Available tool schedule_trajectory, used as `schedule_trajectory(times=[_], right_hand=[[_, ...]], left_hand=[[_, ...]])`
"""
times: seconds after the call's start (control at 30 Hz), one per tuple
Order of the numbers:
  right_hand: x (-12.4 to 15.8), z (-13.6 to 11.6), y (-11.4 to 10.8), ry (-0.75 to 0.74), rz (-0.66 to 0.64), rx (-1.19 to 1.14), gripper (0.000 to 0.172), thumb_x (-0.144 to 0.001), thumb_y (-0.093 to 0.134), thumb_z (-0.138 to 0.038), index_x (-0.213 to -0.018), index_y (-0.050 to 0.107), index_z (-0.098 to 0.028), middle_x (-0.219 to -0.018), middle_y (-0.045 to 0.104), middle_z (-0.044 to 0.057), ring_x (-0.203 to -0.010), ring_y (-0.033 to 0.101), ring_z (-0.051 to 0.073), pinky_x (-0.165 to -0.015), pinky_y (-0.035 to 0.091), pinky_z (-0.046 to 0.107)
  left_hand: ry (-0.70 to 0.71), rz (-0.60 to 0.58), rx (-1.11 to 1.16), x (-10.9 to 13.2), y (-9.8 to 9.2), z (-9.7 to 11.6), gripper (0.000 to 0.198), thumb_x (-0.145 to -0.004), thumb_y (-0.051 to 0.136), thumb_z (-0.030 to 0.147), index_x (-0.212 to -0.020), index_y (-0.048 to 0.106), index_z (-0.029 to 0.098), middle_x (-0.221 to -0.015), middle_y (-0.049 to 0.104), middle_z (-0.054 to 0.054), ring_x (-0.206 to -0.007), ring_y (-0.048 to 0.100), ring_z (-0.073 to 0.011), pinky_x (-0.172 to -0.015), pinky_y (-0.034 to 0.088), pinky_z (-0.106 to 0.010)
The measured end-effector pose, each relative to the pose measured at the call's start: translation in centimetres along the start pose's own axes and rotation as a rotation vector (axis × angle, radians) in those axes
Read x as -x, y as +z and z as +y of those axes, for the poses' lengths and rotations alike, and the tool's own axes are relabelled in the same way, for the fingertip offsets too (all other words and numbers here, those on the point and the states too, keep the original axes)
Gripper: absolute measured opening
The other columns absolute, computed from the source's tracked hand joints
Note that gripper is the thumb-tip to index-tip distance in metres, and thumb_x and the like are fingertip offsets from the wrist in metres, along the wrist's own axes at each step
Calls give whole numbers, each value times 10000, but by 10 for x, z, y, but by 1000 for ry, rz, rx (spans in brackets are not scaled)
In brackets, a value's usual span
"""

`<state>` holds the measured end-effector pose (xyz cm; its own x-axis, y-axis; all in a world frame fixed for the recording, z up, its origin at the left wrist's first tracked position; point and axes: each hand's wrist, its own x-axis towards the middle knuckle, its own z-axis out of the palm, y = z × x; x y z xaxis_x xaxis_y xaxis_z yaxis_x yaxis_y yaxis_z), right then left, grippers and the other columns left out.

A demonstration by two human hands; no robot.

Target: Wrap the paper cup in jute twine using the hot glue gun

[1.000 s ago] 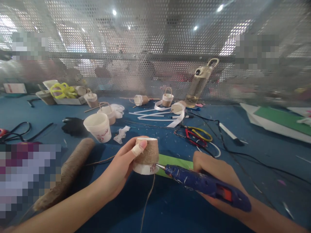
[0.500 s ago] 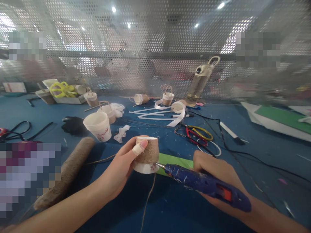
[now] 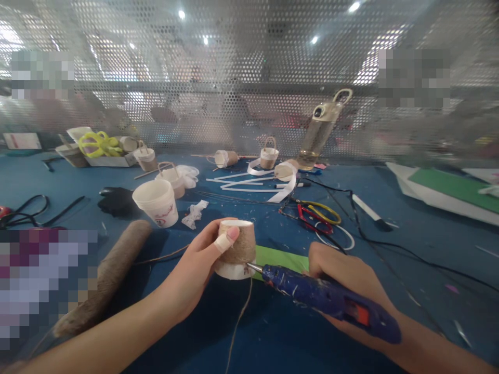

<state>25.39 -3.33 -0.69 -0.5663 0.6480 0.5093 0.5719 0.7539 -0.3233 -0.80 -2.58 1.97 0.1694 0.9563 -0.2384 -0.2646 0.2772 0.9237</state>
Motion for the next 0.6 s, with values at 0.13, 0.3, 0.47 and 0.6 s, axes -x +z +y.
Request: schedule_trajectory(times=[0.13,0.3,0.47,0.6], right_hand=[[-1,1,2,-11,12,8,318,-633,570,-169,-807,326,-275,-716,444,-54,-472,389,124,-461,241,259],[0,0,0,1,-22,29,316,-637,565,-181,-816,323,-278,-716,435,-49,-498,413,138,-477,255,264],[0,0,0,-4,-21,44,338,-605,556,-178,-821,316,-280,-714,437,-53,-483,405,137,-463,249,265],[0,1,1,-5,9,34,348,-614,567,-168,-810,303,-279,-714,438,-56,-479,394,131,-459,254,259]], left_hand=[[12,14,-3,0,0,-1,460,-813,759,532,-1160,712,234,-1158,702,-83,-1095,627,-284,-859,533,-366],[30,38,-18,1,2,-1,472,-803,774,523,-1167,701,231,-1167,710,-82,-1102,628,-277,-862,515,-347],[42,56,-36,0,1,-1,483,-794,783,520,-1171,699,232,-1190,713,-83,-1121,621,-281,-872,491,-342],[44,37,-44,1,-1,-2,487,-813,759,535,-1199,682,248,-1205,701,-76,-1135,608,-282,-888,482,-356]])
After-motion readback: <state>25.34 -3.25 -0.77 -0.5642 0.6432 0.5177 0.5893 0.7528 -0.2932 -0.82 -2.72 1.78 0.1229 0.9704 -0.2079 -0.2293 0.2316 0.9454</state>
